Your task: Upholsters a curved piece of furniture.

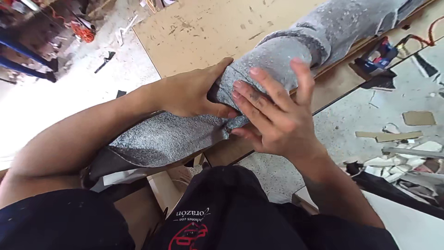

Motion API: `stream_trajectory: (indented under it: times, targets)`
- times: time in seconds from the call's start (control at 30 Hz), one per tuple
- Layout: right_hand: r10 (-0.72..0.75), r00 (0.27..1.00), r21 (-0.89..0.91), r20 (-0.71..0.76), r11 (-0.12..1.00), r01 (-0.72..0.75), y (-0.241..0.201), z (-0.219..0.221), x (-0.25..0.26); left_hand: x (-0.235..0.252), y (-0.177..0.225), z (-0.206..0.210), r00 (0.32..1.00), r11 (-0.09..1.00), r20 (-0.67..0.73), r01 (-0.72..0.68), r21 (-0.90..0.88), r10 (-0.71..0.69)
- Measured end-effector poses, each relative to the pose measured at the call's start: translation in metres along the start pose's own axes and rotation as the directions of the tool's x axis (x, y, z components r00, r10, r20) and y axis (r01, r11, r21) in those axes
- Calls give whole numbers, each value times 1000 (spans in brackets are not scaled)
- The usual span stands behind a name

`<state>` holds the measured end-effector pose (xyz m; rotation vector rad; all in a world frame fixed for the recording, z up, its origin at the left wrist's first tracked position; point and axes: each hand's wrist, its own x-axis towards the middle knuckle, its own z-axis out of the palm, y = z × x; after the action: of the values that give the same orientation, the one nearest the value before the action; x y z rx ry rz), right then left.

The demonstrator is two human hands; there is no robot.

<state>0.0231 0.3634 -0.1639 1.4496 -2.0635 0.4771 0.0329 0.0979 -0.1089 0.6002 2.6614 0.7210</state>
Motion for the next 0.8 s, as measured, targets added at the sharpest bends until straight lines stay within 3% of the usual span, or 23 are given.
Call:
stream_trajectory:
  times: [0.17,0.23,0.3,0.4,0.47,0.67,0.8]
  targets:
    - [58,998,-22,-39,998,-59,6,-8,-2,0,1,-1,999,1000,11,30,7,-30]
    - [109,987,34,-122,994,-106,0,-10,2,0,1,-1,999,1000,16,30,-2,-30]
    - [264,945,158,-195,959,-236,-9,-10,11,0,1,-1,999,999,21,36,-9,-36]
    - [532,845,220,-42,830,-512,-7,-8,27,-2,3,1,999,999,13,31,-12,-31]
    - [610,792,269,-4,764,-587,3,-1,31,-1,3,0,1000,1000,19,9,-8,-9]
    - [643,766,442,-2,687,-576,16,8,30,-1,2,-2,999,999,32,-9,-32,10]
    - [614,789,490,-15,693,-529,20,11,25,-1,0,-2,999,999,33,12,-33,-11]
